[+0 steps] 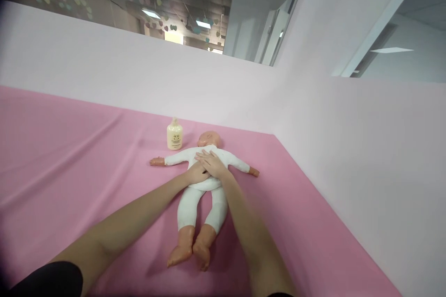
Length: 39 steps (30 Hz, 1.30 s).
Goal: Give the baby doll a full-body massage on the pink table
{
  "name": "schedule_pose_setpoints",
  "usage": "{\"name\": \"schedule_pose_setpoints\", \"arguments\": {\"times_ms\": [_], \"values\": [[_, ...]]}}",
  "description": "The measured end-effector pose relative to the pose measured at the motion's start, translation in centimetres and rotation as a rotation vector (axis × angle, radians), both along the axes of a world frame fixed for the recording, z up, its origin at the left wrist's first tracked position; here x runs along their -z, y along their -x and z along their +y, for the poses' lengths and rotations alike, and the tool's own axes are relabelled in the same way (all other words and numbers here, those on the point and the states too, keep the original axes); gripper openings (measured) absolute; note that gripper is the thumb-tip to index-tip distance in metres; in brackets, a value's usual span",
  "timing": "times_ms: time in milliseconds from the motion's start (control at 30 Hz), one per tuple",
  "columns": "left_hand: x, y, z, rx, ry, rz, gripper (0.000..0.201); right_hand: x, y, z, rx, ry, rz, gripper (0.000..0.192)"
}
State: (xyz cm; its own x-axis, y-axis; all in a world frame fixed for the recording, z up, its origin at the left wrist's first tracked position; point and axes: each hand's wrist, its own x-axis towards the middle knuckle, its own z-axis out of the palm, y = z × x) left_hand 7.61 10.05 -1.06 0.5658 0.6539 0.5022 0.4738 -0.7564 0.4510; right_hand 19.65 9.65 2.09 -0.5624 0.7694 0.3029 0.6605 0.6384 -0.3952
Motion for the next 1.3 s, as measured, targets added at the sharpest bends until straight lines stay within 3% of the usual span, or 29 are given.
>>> {"name": "schedule_pose_setpoints", "arguments": {"times_ms": [133, 333, 433, 600, 700, 833, 933, 1067, 1200, 1300], "values": [[-0.1, 0.6, 0.4, 0.082, 0.095, -0.024, 0.038, 0.3, -0.9, 0.9, 0.014, 0.023, 0.018, 0.049], [-0.1, 0.2, 0.6, -0.043, 0.193, -0.077, 0.029, 1.0, -0.9, 0.6, 0.185, 0.002, -0.035, 0.051], [-0.1, 0.3, 0.6, -0.055, 0.188, -0.102, 0.03, 1.4, -1.2, 0.4, 0.286, 0.0, -0.076, 0.052], [-0.1, 0.4, 0.7, 0.031, 0.076, -0.246, 0.033, 2.5, -2.2, 0.0, 0.494, 0.027, -0.138, 0.055], [-0.1, 0.3, 0.7, -0.059, 0.026, -0.269, 0.031, 2.8, -2.5, -1.0, 0.534, 0.081, -0.124, 0.058], [-0.1, 0.2, 0.5, -0.147, -0.029, -0.24, 0.034, 2.4, -2.3, -3.9, 0.533, 0.138, -0.142, 0.064], [0.1, 0.0, 0.5, -0.193, -0.061, -0.158, 0.037, 2.0, -1.7, -6.6, 0.513, 0.097, -0.205, 0.062], [0.5, -0.3, 0.7, -0.305, -0.028, -0.06, 0.047, 1.4, -0.8, -9.4, 0.354, 0.018, -0.286, 0.062], [0.7, -0.1, 1.0, -0.406, 0.031, -0.046, 0.055, 0.9, -0.5, -10.0, 0.205, -0.019, -0.277, 0.069], [1.0, 0.1, 0.9, -0.385, 0.018, 0.035, 0.057, 0.7, 0.0, -9.1, 0.143, -0.107, -0.225, 0.071]]}}
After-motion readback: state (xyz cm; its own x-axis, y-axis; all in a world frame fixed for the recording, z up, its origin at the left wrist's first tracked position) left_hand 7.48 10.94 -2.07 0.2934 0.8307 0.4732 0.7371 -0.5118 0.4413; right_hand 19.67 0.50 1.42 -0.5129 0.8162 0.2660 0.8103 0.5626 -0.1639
